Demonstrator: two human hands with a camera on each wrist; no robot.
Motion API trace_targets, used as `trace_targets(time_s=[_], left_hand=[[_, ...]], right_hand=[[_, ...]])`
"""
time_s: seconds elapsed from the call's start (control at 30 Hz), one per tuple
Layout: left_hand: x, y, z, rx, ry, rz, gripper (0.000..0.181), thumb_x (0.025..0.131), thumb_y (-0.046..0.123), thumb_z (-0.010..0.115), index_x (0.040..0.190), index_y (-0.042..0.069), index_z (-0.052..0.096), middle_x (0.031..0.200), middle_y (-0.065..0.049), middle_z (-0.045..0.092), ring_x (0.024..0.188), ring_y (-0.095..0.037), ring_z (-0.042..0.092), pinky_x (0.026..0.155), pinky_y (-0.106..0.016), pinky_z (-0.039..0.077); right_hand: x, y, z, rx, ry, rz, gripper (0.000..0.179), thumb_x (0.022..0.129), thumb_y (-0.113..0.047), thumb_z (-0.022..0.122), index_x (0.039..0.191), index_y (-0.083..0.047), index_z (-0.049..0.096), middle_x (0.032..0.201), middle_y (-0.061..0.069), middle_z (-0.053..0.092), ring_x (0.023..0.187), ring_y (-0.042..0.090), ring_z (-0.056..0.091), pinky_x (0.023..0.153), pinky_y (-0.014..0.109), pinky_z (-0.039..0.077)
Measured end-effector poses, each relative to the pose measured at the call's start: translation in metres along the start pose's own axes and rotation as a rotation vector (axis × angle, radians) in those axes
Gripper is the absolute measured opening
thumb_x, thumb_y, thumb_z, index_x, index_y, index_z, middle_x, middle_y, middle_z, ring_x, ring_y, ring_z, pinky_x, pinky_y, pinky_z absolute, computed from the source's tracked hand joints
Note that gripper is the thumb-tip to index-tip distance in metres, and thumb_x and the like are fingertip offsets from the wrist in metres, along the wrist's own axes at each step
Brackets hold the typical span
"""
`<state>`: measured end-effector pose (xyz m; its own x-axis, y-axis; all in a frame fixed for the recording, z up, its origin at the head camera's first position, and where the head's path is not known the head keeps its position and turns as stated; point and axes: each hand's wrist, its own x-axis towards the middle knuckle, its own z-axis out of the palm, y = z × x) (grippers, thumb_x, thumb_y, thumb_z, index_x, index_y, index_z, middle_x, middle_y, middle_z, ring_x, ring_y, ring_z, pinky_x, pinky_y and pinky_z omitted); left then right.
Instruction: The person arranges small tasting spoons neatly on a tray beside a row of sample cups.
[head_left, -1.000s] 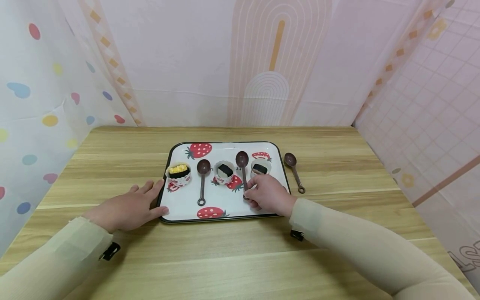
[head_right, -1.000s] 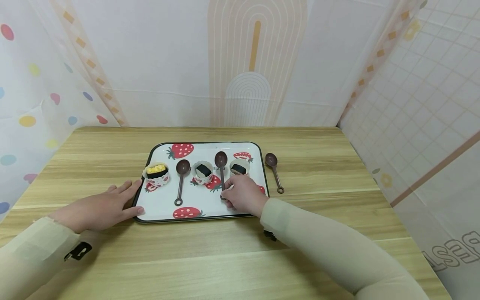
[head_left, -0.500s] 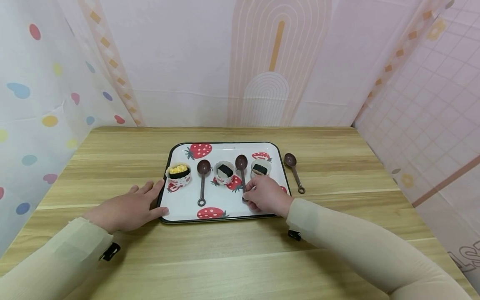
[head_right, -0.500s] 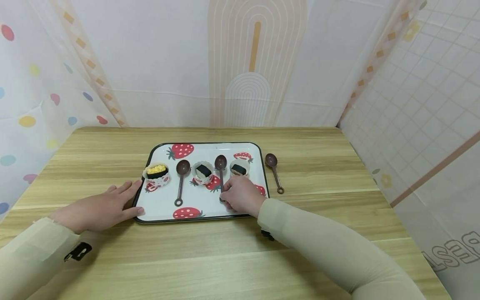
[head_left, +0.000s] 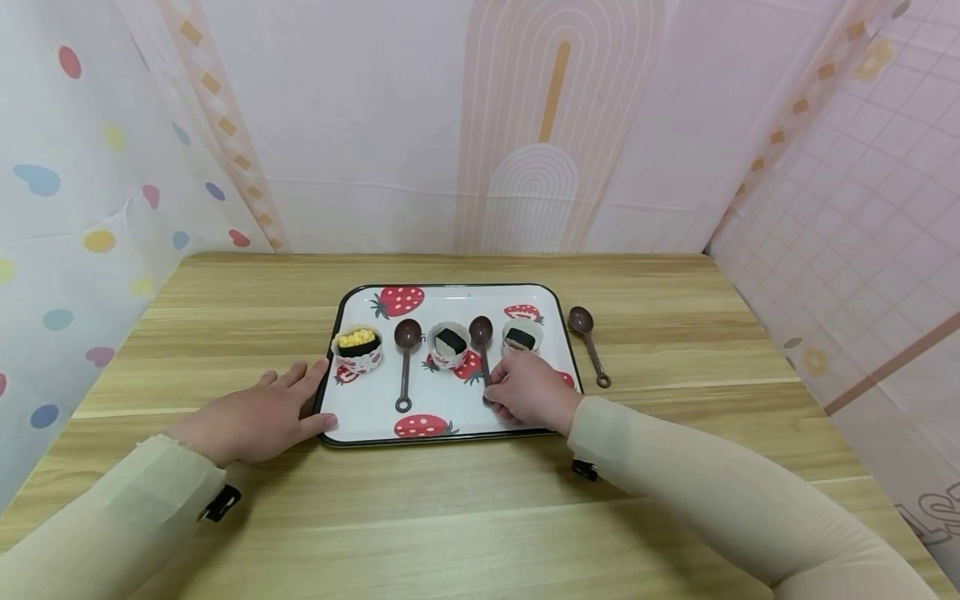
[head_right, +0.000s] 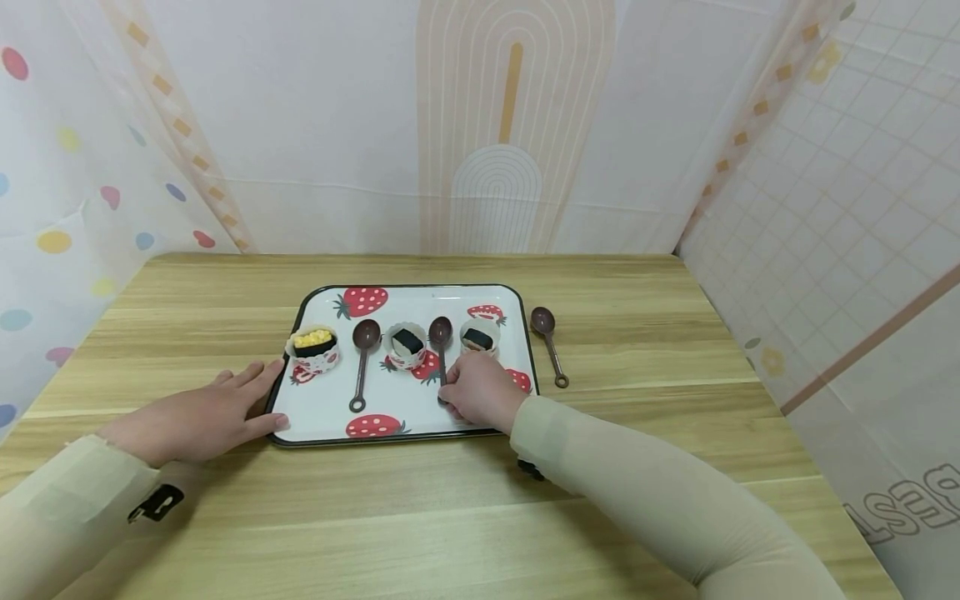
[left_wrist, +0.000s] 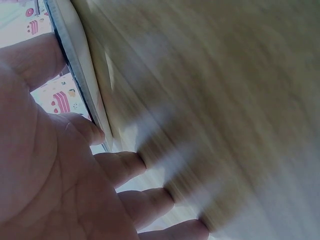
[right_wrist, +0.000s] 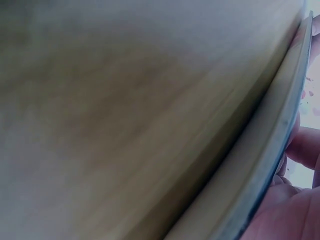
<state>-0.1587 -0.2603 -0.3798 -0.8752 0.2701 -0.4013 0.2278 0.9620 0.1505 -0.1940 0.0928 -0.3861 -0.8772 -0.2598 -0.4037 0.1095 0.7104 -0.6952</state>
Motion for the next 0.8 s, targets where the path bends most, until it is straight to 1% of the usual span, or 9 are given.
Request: trace_targets(time_s=[0.2,0.53,0.8], left_hand=[[0.0001,-0.0004,0.0004,0.001,0.003,0.004,0.103,0.102,0.073,0.046,0.167,-0.002,0.016,0.165,-0.042,0.020,0.143,-0.074,0.024,0.106,-0.080,0.038],[-0.0003,-0.0001,0.0000,0.003,0.007,0.005,0.103,0.102,0.073,0.046,0.167,-0.001,0.016,0.165,-0.042,0.021,0.143,-0.074,0.024,0.106,-0.080,0.038],[-0.0009,0.0003,0.0002,0.006,0.011,0.007,0.102,0.102,0.072,0.047,0.167,-0.001,0.016,0.165,-0.042,0.021,0.143,-0.074,0.025,0.107,-0.079,0.038]], right_hand=[[0.0013,-0.0010,0.0009,-0.046,0.006,-0.006,0.018,0.101,-0.014,0.070,0.085,-0.009,0.075,0.064,0.002,0.066,0.053,0.011,0.054,0.050,0.022,0.048],[0.0019,-0.0025,0.0022,-0.091,0.011,-0.002,0.024,0.102,-0.016,0.070,0.079,-0.010,0.075,0.059,0.000,0.062,0.049,0.011,0.050,0.047,0.020,0.043],[0.0015,-0.0044,0.0028,-0.111,0.005,0.015,0.023,0.101,-0.017,0.072,0.079,-0.011,0.076,0.060,0.001,0.062,0.050,0.012,0.051,0.048,0.021,0.043]])
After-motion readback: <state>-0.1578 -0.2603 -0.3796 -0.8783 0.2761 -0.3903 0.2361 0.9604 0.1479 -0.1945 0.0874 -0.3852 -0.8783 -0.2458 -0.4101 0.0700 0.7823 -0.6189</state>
